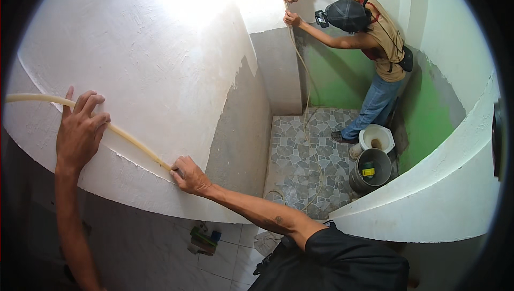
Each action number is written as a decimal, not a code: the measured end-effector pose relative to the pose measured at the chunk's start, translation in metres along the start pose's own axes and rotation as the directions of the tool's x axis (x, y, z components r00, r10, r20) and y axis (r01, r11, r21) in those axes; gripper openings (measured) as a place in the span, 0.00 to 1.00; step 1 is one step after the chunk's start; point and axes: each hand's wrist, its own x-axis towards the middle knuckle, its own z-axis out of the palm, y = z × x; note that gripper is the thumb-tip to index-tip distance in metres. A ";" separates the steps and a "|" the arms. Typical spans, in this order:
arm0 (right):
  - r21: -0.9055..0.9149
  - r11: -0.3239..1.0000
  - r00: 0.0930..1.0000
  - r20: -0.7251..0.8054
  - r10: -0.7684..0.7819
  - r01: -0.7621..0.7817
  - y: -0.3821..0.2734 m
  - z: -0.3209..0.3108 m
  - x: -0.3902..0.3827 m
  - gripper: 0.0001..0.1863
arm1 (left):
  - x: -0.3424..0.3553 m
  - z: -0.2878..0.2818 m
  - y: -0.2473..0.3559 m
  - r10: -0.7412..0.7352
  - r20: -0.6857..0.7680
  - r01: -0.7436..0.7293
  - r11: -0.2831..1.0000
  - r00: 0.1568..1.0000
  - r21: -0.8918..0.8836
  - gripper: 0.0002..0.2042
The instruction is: The person applies a flexible yellow conduit or tubing along the corner and top edge of a wall, using a pencil to mark positions while another person assists by holding the tubing at the opposite end.
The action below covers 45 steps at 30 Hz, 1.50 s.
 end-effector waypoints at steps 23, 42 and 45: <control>-0.017 1.000 1.000 -0.001 0.017 -0.017 0.005 0.002 -0.002 0.08 | 0.001 0.004 -0.001 0.025 -0.031 -0.026 0.999 0.999 -0.030 0.03; 0.006 0.999 0.999 0.004 0.033 -0.033 0.003 0.001 -0.002 0.09 | 0.001 0.005 -0.001 0.011 -0.014 -0.011 1.000 1.000 -0.021 0.02; 0.007 0.999 0.999 0.006 0.036 -0.036 0.002 0.001 -0.002 0.09 | 0.000 0.004 -0.003 0.009 -0.018 -0.009 1.000 1.000 -0.017 0.02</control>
